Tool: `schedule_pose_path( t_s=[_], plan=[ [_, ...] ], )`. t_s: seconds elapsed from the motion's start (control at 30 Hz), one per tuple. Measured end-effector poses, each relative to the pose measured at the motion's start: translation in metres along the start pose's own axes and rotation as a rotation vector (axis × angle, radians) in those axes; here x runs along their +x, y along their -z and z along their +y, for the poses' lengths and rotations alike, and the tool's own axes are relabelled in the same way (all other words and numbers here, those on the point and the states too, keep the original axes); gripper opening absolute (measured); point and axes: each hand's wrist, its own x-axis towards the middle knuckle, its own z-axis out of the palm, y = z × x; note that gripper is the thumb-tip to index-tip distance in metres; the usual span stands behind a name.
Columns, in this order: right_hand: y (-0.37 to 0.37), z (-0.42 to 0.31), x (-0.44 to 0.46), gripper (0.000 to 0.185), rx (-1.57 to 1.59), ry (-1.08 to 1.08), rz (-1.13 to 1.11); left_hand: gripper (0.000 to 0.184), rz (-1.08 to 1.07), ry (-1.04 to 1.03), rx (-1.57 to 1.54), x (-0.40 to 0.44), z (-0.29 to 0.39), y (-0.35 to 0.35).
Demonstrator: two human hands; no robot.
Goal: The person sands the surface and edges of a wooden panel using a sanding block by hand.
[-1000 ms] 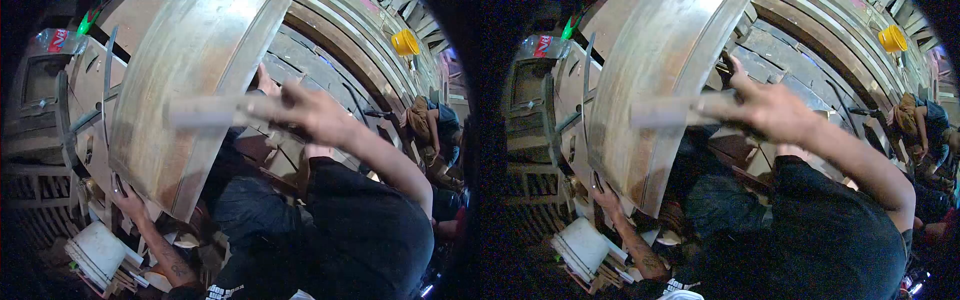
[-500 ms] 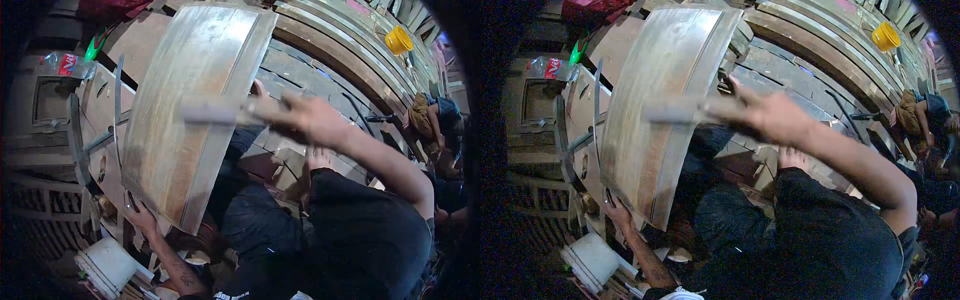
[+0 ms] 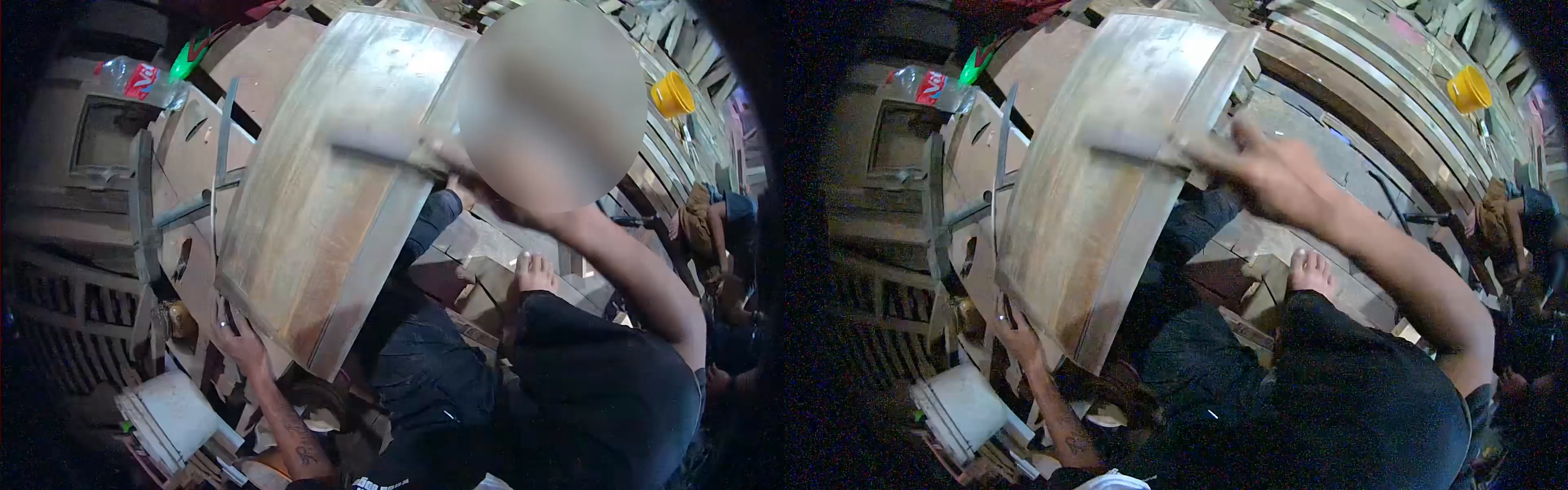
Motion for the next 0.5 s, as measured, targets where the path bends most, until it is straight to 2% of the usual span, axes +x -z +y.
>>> schedule_pose_path(
  t_s=[0.03,0.1,0.13,0.17,0.2,0.23,0.3,0.33,0.4,0.43,0.47,0.5],
  plan=[
    [0.003,0.021,0.010,0.060,-0.004,0.019,-0.003,0.038,0.012,0.016,0.000,-0.001,0.011,0.002],
    [0.013,0.040,0.026,0.047,-0.144,-0.247,0.271,0.038,0.006,0.142,-0.010,-0.003,0.025,0.005],
    [0.009,0.037,0.023,0.051,-0.103,-0.181,0.265,0.040,-0.011,0.124,0.032,-0.003,0.010,0.002],
    [0.004,0.020,0.019,0.055,-0.086,-0.128,0.167,0.040,-0.007,0.135,0.031,-0.004,0.009,0.002],
    [0.004,-0.016,0.012,0.057,-0.026,-0.080,-0.027,0.040,-0.009,0.126,-0.019,-0.003,0.009,0.002],
    [-0.003,-0.045,0.000,0.062,0.025,0.144,-0.089,0.040,-0.012,0.114,-0.070,-0.002,0.010,0.000],
    [-0.012,-0.084,-0.019,0.067,0.134,0.376,-0.307,0.040,-0.020,0.112,-0.069,-0.003,0.009,0.001],
    [-0.016,-0.079,-0.019,0.067,0.144,0.372,-0.312,0.039,-0.026,0.085,-0.030,-0.004,0.006,0.003],
    [-0.019,-0.043,-0.005,0.059,-0.025,0.450,0.028,0.039,-0.020,0.061,-0.001,-0.002,0.007,0.001],
    [-0.012,-0.021,0.006,0.063,-0.134,0.218,-0.071,0.039,-0.009,0.064,-0.009,-0.003,0.011,0.001],
    [0.005,0.001,0.021,0.058,-0.113,0.046,0.035,0.038,-0.001,0.068,-0.015,-0.004,0.014,0.003],
    [0.003,0.032,0.036,0.054,-0.230,0.016,0.248,0.038,0.008,0.079,-0.019,-0.004,0.015,0.006]
  ],
)
